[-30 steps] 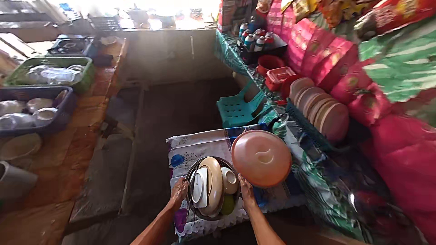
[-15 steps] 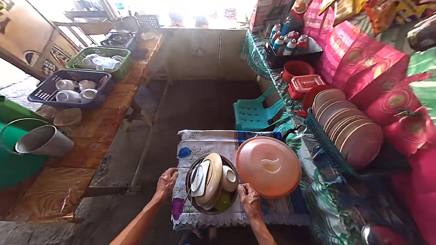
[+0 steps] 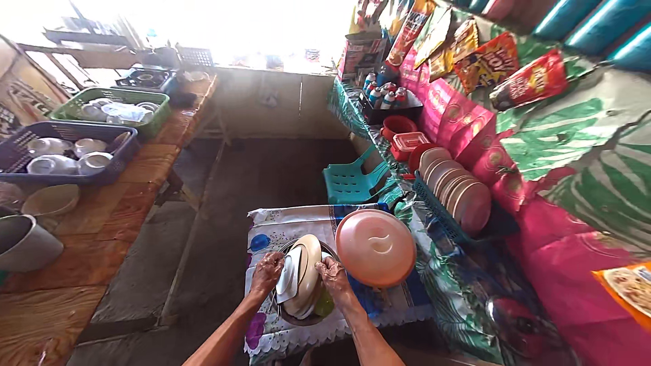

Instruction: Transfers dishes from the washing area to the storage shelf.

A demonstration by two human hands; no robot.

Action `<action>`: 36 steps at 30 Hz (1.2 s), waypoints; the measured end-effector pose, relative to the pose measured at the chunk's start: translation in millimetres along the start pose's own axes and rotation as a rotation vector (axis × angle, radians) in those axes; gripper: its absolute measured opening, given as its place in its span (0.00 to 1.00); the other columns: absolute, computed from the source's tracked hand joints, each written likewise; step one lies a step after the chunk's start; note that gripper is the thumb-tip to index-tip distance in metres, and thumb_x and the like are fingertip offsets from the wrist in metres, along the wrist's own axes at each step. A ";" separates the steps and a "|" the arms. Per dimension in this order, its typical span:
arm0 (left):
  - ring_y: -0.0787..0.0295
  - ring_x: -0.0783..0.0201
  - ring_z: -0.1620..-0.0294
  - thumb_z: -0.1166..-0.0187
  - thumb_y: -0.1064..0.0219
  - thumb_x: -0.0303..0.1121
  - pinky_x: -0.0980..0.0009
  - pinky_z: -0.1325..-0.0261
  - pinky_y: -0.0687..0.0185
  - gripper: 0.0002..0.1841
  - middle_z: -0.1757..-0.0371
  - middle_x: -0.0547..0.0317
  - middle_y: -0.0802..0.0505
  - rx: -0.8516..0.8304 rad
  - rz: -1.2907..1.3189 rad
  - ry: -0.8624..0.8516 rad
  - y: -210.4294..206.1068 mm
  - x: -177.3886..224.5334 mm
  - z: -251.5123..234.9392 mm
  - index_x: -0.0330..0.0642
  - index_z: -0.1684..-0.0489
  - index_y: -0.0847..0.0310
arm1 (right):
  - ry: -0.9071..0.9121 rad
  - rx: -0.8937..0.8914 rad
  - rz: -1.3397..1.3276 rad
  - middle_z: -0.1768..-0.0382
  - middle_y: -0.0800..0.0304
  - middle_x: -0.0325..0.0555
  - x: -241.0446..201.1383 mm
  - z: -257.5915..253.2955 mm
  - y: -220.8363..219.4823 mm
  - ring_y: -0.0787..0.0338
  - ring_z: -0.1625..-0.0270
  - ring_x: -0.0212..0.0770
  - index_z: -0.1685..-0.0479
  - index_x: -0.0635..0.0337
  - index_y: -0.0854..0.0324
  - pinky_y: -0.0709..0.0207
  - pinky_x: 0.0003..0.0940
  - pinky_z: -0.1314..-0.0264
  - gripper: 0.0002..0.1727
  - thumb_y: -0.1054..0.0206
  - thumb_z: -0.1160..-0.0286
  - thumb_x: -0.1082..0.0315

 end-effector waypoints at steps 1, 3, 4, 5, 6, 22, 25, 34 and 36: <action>0.11 0.49 0.37 0.16 0.37 0.32 0.49 0.28 0.21 0.14 0.41 0.42 0.08 -0.004 -0.001 -0.007 0.1 -0.3 -0.8 0.36 0.42 0.10 | 0.003 0.000 -0.069 0.68 0.19 0.46 -4.8 3.6 2.4 0.20 0.72 0.36 0.56 0.64 0.17 0.23 0.32 0.69 0.11 0.36 0.14 0.63; 0.11 0.47 0.36 0.17 0.37 0.30 0.48 0.27 0.22 0.13 0.41 0.41 0.08 -0.018 -0.010 -0.002 -1.0 -3.1 -1.2 0.36 0.44 0.10 | 0.030 0.000 -0.203 0.72 0.17 0.42 -12.5 14.2 10.8 0.20 0.77 0.32 0.55 0.63 0.18 0.24 0.27 0.74 0.10 0.38 0.13 0.65; 0.13 0.46 0.35 0.17 0.37 0.29 0.47 0.27 0.23 0.13 0.40 0.40 0.08 -0.031 -0.015 0.006 -2.1 -4.0 -1.0 0.35 0.44 0.10 | 0.061 0.003 -0.267 0.74 0.17 0.41 -14.9 19.8 17.4 0.19 0.77 0.31 0.56 0.63 0.18 0.23 0.26 0.74 0.09 0.38 0.13 0.66; 0.14 0.44 0.34 0.17 0.37 0.29 0.47 0.26 0.24 0.13 0.39 0.39 0.09 -0.044 -0.020 0.016 -3.8 -4.6 -0.7 0.36 0.43 0.10 | 0.099 0.018 -0.326 0.74 0.17 0.40 -16.5 24.9 25.5 0.19 0.77 0.30 0.56 0.63 0.19 0.23 0.25 0.74 0.09 0.39 0.12 0.66; 0.15 0.43 0.32 0.16 0.38 0.30 0.45 0.25 0.26 0.14 0.38 0.38 0.10 -0.060 -0.026 0.025 -5.8 -5.1 -0.4 0.36 0.42 0.10 | 0.138 0.036 -0.374 0.74 0.17 0.40 -18.8 29.6 35.2 0.19 0.77 0.30 0.58 0.62 0.19 0.23 0.25 0.74 0.09 0.40 0.13 0.67; 0.24 0.33 0.24 0.18 0.38 0.30 0.38 0.22 0.31 0.16 0.29 0.26 0.18 -0.061 -0.011 0.128 -31.1 7.8 -1.1 0.29 0.39 0.14 | 0.582 0.468 0.483 0.70 0.16 0.42 -89.5 84.8 428.8 0.15 0.68 0.33 0.57 0.64 0.18 0.18 0.36 0.62 0.17 0.40 0.16 0.57; 0.25 0.33 0.23 0.17 0.39 0.31 0.39 0.21 0.32 0.18 0.29 0.25 0.18 -0.056 -0.010 0.160 -30.8 11.9 -3.5 0.28 0.37 0.15 | 0.391 0.324 0.851 0.64 0.12 0.57 -129.6 66.1 484.0 0.12 0.62 0.51 0.54 0.70 0.15 0.18 0.54 0.54 0.07 0.34 0.17 0.72; 0.15 0.41 0.36 0.15 0.39 0.33 0.43 0.37 0.17 0.19 0.30 0.28 0.19 -0.012 0.178 0.311 -33.9 5.1 -4.3 0.29 0.33 0.19 | -0.179 0.108 1.323 0.47 0.08 0.63 -151.1 -25.2 546.7 0.11 0.40 0.65 0.45 0.60 0.10 0.26 0.70 0.34 0.10 0.34 0.16 0.69; 0.14 0.39 0.37 0.15 0.38 0.34 0.39 0.37 0.17 0.19 0.32 0.29 0.17 0.003 0.168 0.320 -33.2 2.5 -5.4 0.31 0.34 0.17 | -0.213 0.217 1.230 0.52 0.09 0.69 -147.4 -41.9 537.5 0.10 0.46 0.66 0.48 0.71 0.12 0.25 0.67 0.36 0.10 0.33 0.18 0.73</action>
Point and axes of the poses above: each hand's wrist, its own z-axis away from the middle knuckle, its own y-axis out of the back of the hand, x = y × z, the point moved 1 cm from there along -z, towards the middle knuckle
